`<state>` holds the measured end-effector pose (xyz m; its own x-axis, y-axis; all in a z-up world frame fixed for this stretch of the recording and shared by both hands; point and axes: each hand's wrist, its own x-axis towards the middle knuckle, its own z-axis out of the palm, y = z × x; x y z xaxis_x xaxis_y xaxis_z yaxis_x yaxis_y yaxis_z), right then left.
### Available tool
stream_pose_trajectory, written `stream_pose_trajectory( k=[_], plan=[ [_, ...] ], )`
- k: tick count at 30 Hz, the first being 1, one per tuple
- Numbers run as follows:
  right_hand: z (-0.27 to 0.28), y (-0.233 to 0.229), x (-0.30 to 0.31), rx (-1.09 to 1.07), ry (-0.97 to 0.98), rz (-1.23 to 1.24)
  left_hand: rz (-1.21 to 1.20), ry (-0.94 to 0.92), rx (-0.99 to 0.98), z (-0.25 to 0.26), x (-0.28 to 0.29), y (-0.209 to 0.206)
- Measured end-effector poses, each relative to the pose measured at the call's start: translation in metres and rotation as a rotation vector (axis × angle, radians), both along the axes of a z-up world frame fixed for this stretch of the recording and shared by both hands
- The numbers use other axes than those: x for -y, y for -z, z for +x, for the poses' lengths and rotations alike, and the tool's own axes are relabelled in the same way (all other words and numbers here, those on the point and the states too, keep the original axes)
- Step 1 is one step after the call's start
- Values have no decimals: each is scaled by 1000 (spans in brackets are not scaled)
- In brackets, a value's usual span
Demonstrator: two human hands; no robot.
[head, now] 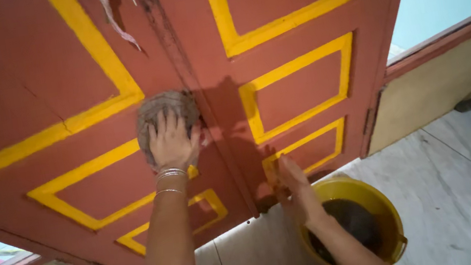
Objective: The person cleans a wooden door by wiping its panels with a cloth, periodically rinsing and wringing the cloth in a bucket of water.
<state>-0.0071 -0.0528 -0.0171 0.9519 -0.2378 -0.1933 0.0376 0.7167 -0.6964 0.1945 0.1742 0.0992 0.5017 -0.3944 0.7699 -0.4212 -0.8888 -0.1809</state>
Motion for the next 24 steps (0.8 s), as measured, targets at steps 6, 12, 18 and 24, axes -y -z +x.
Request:
stream_pose_trajectory(
  k=[6, 12, 18, 24],
  plan=[
    [36, -42, -24, 696, 323, -1670, 7, 25, 53, 0, -7, -59],
    [129, -188, -36, 852, 561, -1825, -93, 8, 80, 8, 5, -59],
    [181, -215, -37, 632, 516, -2204, -71, 13, -42, 7, -2, -14],
    [199, -195, -38, 532, 756, -2368, -56, 19, -201, 0, -34, 0]
  ],
)
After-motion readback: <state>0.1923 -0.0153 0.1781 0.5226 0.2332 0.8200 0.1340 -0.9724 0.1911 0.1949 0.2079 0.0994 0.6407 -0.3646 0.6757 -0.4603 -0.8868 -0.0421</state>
